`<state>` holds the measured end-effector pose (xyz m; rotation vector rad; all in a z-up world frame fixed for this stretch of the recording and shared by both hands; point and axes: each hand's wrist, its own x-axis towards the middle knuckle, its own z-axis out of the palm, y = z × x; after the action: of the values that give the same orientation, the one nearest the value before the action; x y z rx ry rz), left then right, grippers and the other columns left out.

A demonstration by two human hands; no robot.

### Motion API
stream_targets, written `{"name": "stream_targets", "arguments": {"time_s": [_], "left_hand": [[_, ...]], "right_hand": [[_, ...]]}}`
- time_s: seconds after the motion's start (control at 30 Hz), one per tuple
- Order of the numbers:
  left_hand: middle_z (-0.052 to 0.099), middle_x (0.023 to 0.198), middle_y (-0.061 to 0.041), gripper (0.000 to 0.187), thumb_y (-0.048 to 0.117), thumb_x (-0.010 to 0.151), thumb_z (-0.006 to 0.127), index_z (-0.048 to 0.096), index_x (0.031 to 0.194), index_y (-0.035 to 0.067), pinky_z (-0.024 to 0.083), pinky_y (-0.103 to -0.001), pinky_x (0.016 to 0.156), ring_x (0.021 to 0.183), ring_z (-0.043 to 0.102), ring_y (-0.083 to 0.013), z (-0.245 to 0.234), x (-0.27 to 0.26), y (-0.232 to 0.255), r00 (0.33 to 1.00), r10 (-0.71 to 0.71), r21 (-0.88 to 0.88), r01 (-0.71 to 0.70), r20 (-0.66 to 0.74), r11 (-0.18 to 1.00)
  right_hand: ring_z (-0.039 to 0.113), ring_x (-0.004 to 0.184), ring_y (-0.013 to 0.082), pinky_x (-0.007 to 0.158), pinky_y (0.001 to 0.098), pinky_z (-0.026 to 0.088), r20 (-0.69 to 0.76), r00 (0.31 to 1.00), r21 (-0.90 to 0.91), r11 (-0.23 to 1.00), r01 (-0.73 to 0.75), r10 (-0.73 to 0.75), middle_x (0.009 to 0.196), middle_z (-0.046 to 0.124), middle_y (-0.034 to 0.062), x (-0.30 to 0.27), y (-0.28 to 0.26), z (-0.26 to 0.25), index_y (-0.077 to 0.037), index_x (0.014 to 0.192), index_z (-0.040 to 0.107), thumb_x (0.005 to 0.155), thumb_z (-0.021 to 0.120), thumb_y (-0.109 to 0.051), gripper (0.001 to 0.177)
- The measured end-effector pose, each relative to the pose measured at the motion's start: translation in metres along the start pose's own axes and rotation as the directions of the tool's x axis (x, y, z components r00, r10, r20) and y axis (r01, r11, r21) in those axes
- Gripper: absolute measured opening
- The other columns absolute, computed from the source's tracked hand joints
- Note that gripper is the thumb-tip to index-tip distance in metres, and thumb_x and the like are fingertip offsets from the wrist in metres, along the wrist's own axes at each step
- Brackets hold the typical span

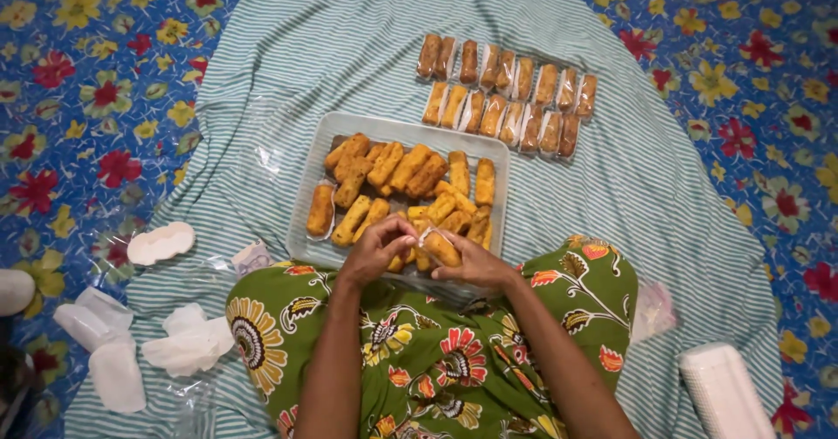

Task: Package individual fried snacks into plastic sleeves

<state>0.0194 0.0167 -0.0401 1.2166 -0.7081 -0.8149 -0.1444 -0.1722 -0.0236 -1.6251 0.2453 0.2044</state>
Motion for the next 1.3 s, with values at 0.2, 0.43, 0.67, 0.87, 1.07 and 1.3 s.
{"name": "stream_targets", "arguments": {"time_s": [0.2, 0.43, 0.67, 0.87, 1.07, 1.3], "left_hand": [[0.062, 0.089, -0.008, 0.019, 0.009, 0.095, 0.072, 0.068, 0.111, -0.002, 0.059, -0.026, 0.061, 0.068, 0.068, -0.0146, 0.004, -0.002, 0.034, 0.998, 0.021, 0.039, -0.019, -0.051, 0.999], [0.055, 0.107, -0.009, 0.035, 0.011, 0.085, 0.084, 0.075, 0.117, 0.003, 0.054, -0.025, 0.063, 0.07, 0.062, -0.0115, 0.016, -0.005, 0.042, 0.999, -0.039, 0.148, 0.037, 0.013, 0.988], [0.057, 0.112, -0.011, 0.028, 0.01, 0.082, 0.086, 0.078, 0.108, 0.006, 0.053, -0.025, 0.064, 0.069, 0.061, -0.0108, 0.007, 0.002, 0.031, 0.999, -0.038, 0.191, 0.034, 0.018, 0.981], [0.059, 0.11, -0.012, 0.024, 0.012, 0.09, 0.076, 0.076, 0.114, 0.008, 0.052, -0.027, 0.068, 0.077, 0.058, -0.0137, 0.007, 0.007, 0.033, 0.999, 0.008, 0.254, -0.018, 0.04, 0.967], [0.059, 0.109, -0.015, 0.033, 0.008, 0.092, 0.067, 0.074, 0.124, 0.008, 0.052, -0.029, 0.071, 0.08, 0.054, -0.0147, 0.014, 0.008, 0.061, 0.999, 0.006, 0.225, -0.017, 0.05, 0.974], [0.059, 0.11, -0.014, 0.029, 0.004, 0.088, 0.073, 0.076, 0.117, 0.005, 0.05, -0.025, 0.065, 0.073, 0.057, -0.0116, 0.004, 0.009, 0.035, 1.0, -0.003, 0.177, 0.002, 0.005, 0.984]], "right_hand": [[0.062, 0.096, 0.0158, 0.075, 0.0295, 0.055, -0.003, 1.0, 0.012, 1.0, 0.004, -0.004, 0.116, 0.067, 0.0076, -0.003, 0.01, 0.001, -0.011, 0.142, 0.056, 0.071, 0.092, -0.014, 0.08], [0.064, 0.08, 0.0112, 0.059, 0.0221, 0.053, 0.013, 1.0, 0.049, 0.999, -0.005, 0.004, 0.102, 0.069, 0.0034, -0.002, -0.001, 0.002, -0.014, 0.138, 0.06, 0.071, 0.092, -0.012, 0.074], [0.063, 0.086, 0.0162, 0.065, 0.0304, 0.054, 0.024, 0.999, -0.033, 0.999, -0.036, 0.037, 0.108, 0.069, 0.0087, -0.005, -0.006, 0.002, -0.016, 0.139, 0.059, 0.072, 0.092, -0.019, 0.075], [0.063, 0.086, 0.0156, 0.065, 0.0272, 0.055, 0.03, 0.998, 0.021, 0.998, -0.061, 0.061, 0.108, 0.07, 0.0078, 0.001, -0.012, 0.002, -0.014, 0.14, 0.059, 0.071, 0.092, -0.014, 0.076], [0.063, 0.096, 0.0173, 0.076, 0.0313, 0.055, 0.012, 0.999, 0.038, 0.998, -0.048, 0.047, 0.115, 0.068, 0.0106, 0.003, -0.003, 0.004, -0.011, 0.142, 0.056, 0.072, 0.092, -0.016, 0.08], [0.061, 0.109, 0.0219, 0.091, 0.0384, 0.053, -0.008, 0.999, 0.024, 0.999, -0.039, 0.04, 0.125, 0.065, 0.0144, 0.003, -0.011, 0.002, -0.005, 0.145, 0.052, 0.071, 0.093, -0.018, 0.085]]}}
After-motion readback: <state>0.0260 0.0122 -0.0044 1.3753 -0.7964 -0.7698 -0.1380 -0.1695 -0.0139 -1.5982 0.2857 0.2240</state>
